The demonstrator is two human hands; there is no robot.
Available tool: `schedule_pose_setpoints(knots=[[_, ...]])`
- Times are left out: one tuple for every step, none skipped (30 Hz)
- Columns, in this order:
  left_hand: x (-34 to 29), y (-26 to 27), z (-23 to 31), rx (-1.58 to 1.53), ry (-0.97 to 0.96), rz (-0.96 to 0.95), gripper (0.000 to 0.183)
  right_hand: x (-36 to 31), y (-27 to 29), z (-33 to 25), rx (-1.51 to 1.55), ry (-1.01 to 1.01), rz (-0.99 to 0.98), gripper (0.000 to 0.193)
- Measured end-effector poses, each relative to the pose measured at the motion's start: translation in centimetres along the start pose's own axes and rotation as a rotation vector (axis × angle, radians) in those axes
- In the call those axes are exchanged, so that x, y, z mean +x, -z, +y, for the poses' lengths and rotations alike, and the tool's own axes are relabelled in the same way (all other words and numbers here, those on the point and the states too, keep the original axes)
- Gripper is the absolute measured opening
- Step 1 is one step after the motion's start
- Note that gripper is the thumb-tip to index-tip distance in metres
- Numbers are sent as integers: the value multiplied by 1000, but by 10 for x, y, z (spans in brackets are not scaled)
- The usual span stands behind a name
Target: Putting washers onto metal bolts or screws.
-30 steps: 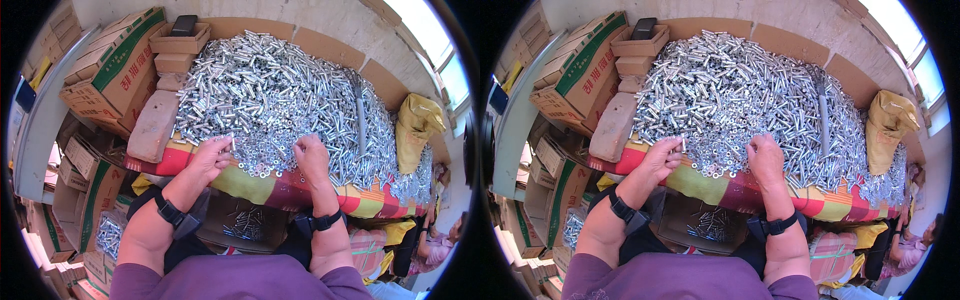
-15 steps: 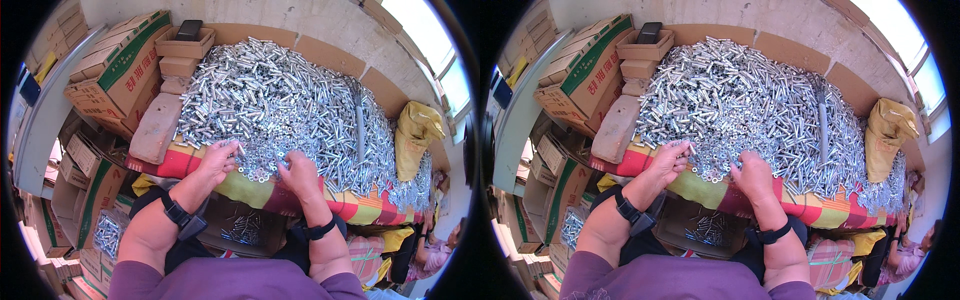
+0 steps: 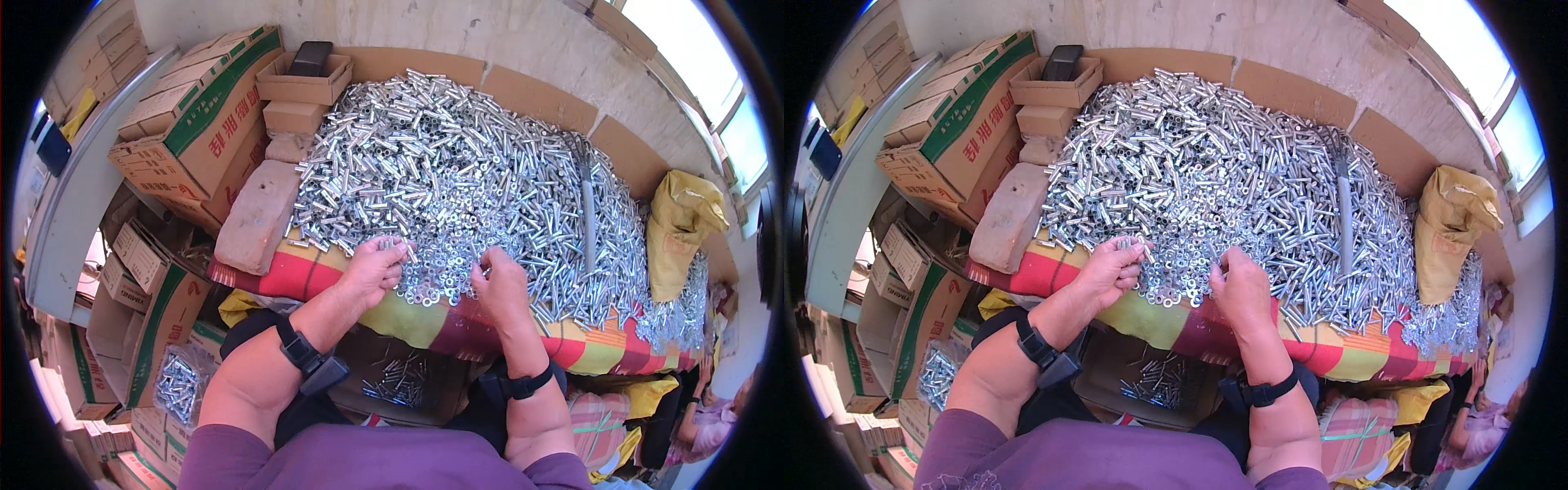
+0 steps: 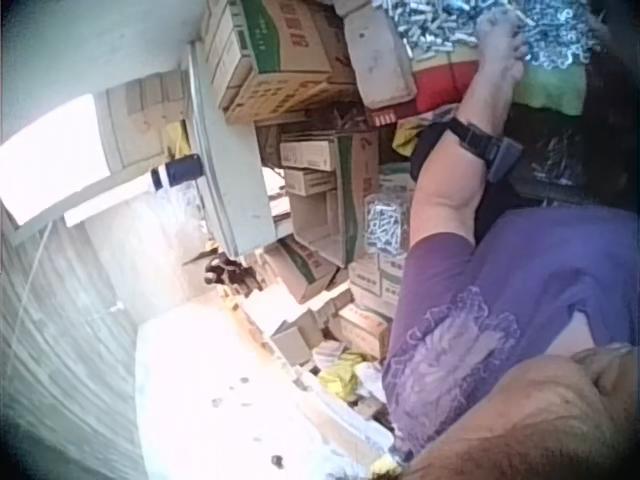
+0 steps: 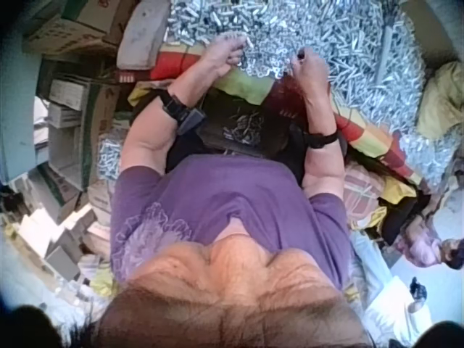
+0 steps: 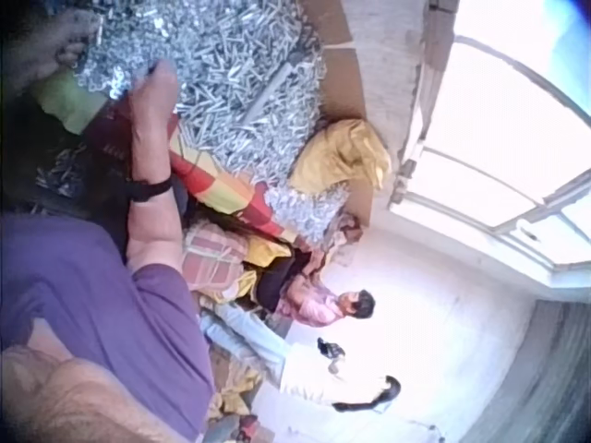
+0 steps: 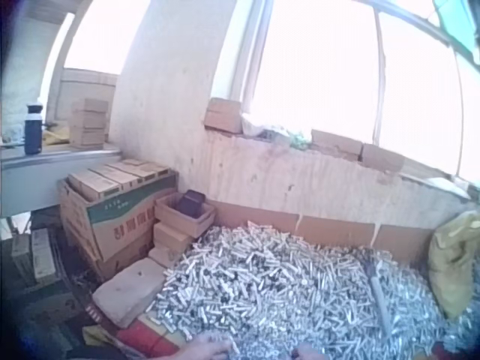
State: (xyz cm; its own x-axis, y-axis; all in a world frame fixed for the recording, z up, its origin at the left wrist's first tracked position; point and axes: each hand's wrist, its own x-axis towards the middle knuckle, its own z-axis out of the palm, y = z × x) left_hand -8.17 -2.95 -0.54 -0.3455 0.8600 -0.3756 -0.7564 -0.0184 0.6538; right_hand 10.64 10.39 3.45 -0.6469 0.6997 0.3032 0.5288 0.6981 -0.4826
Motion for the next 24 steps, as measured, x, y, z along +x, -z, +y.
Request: schedule_pose_setpoints(knots=[[0, -2, 0, 6, -1, -18, 16, 1, 3, -3, 65, -27, -9, 13], [-1, -3, -1, 5, -1, -17, 16, 2, 1, -4, 65, -26, -9, 13], [-1, -6, -1, -8, 7, -38, 14, 3, 0, -3, 131, 31, 50, 12], [-1, -8, -2, -21, 16, -58, 12, 4, -2, -2, 196, 87, 109, 12], [1, -9, -3, -20, 20, -62, 12, 5, -4, 0, 193, 83, 111, 12], [2, -9, -4, -11, 40, -26, 11, 6, -8, 2, 225, 87, 133, 13], [3, -10, -5, -2, 61, 9, 10, 7, -9, 2, 255, 91, 154, 13], [4, -11, -7, -1, 64, 6, 10, 8, -9, 3, 253, 88, 156, 13], [4, -14, -8, -8, 60, 24, 9, 9, -9, 3, 234, 114, 181, 13], [5, -17, -8, -14, 56, 41, 11, 9, -8, 3, 214, 141, 206, 14], [5, -20, -9, -15, 59, 39, 11, 9, -8, 4, 211, 139, 206, 14], [4, -21, -9, -23, 67, 29, 12, 8, -10, 4, 218, 115, 221, 15], [5, -22, -9, -31, 75, 20, 12, 8, -10, 4, 224, 91, 236, 16], [6, -22, -11, -32, 77, 18, 12, 7, -10, 2, 222, 90, 237, 16], [6, -23, -12, -50, 89, 5, 12, 6, -6, -2, 303, 53, 225, 15], [6, -23, -12, -67, 100, -7, 13, 6, -5, -5, 385, 16, 213, 15], [6, -24, -13, -68, 100, -8, 13, 6, -5, -5, 384, 17, 213, 15], [6, -27, -13, -81, 110, -10, 13, 5, -7, -4, 429, 23, 223, 14], [6, -28, -13, -93, 119, -13, 13, 5, -9, -4, 474, 29, 232, 13], [7, -28, -15, -93, 120, -14, 13, 2, -9, -6, 472, 29, 233, 13], [8, -29, -16, -120, 139, -26, 13, -1, -9, -10, 583, 31, 255, 11], [9, -28, -17, -147, 158, -37, 14, -5, -9, -14, 695, 33, 276, 10], [9, -28, -17, -148, 156, -37, 14, -7, -10, -18, 695, 34, 276, 10], [8, -29, -17, -179, 197, -59, 15, -10, -11, -21, 688, 131, 287, 9]])
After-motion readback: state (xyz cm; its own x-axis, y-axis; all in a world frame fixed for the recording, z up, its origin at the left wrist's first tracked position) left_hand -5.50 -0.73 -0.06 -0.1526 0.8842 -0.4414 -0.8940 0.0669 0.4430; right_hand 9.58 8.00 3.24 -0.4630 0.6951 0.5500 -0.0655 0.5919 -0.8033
